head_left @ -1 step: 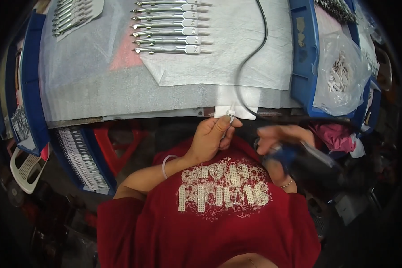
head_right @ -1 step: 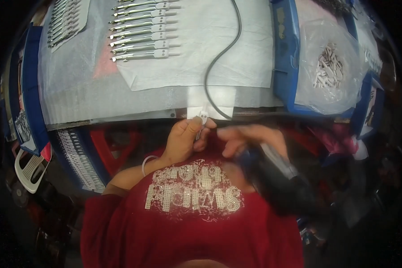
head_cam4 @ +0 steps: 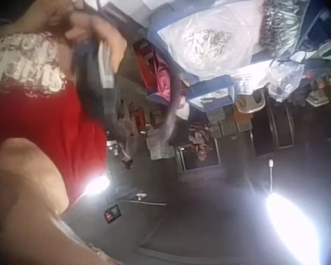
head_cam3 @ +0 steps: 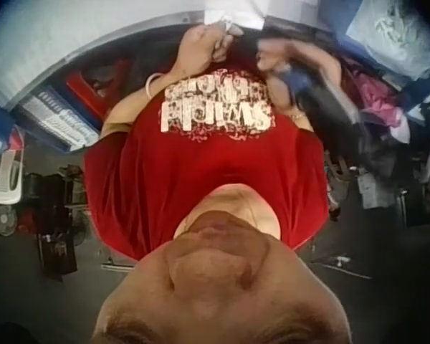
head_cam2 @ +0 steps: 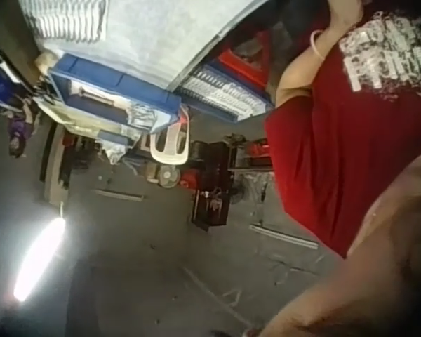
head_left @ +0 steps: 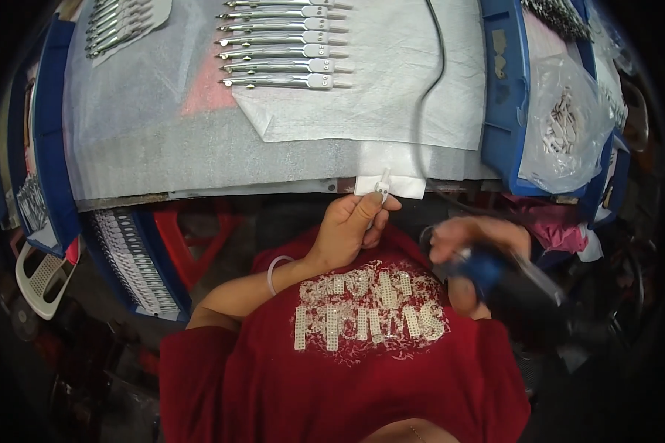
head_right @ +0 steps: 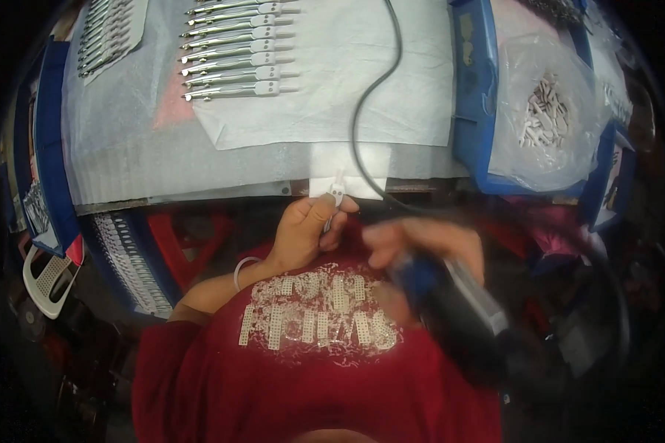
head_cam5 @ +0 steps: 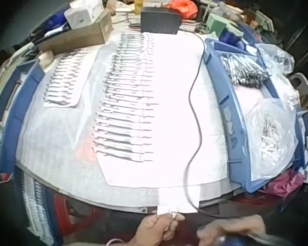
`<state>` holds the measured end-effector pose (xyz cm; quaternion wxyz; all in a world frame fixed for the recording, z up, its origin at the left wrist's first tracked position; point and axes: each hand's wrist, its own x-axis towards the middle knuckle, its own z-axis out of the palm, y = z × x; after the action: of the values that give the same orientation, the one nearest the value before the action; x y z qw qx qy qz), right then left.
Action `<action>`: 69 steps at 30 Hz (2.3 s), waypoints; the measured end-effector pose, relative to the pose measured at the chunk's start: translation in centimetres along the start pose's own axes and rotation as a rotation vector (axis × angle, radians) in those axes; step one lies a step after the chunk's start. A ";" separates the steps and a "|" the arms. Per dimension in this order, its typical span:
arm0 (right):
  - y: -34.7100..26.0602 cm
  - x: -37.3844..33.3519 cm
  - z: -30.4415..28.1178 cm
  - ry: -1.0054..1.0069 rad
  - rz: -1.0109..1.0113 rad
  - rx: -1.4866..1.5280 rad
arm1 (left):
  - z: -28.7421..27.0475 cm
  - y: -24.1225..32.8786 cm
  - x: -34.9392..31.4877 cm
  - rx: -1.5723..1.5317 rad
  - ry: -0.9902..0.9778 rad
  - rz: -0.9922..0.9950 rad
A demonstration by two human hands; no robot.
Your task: Polishing the tips of small metal components using a handheld rotary tool.
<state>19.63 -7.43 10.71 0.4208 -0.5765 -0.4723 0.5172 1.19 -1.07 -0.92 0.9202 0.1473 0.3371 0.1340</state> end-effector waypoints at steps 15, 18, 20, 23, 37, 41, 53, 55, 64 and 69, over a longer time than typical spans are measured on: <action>0.0 4.9 3.6 0.058 -0.694 -0.045 | 0.0 0.7 -0.1 0.040 0.037 -0.084; 0.2 5.0 3.7 0.046 -0.696 -0.011 | 0.0 0.7 0.0 0.046 0.042 -0.091; 0.1 5.2 3.6 0.031 -0.698 -0.036 | 0.0 0.7 0.0 0.052 0.045 -0.093; -0.1 5.4 3.7 -0.007 -0.689 -0.058 | -0.1 0.8 -0.1 0.069 0.046 -0.095; -1.2 6.8 4.0 -0.074 -0.652 -0.022 | 0.0 0.7 -0.2 0.051 0.056 -0.111; -1.0 7.6 3.6 -0.117 -0.652 0.079 | 0.0 0.6 -0.2 0.037 0.076 -0.102; -0.2 7.8 4.9 -0.018 -0.731 0.134 | -0.1 0.1 0.0 0.078 0.083 -0.059; -0.2 7.7 4.6 -0.026 -0.743 0.114 | 0.3 0.3 0.0 0.049 0.119 -0.083; -0.7 5.6 3.3 -0.087 -0.652 -0.054 | 0.3 1.0 -0.1 0.050 0.066 -0.088; -0.3 5.8 4.3 0.103 -0.726 0.108 | 0.1 0.9 -0.1 0.087 0.062 -0.092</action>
<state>15.46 -1.71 9.41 0.6299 -0.3738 -0.5962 0.3287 1.02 -0.33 -0.44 0.9072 0.1674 0.3774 0.0811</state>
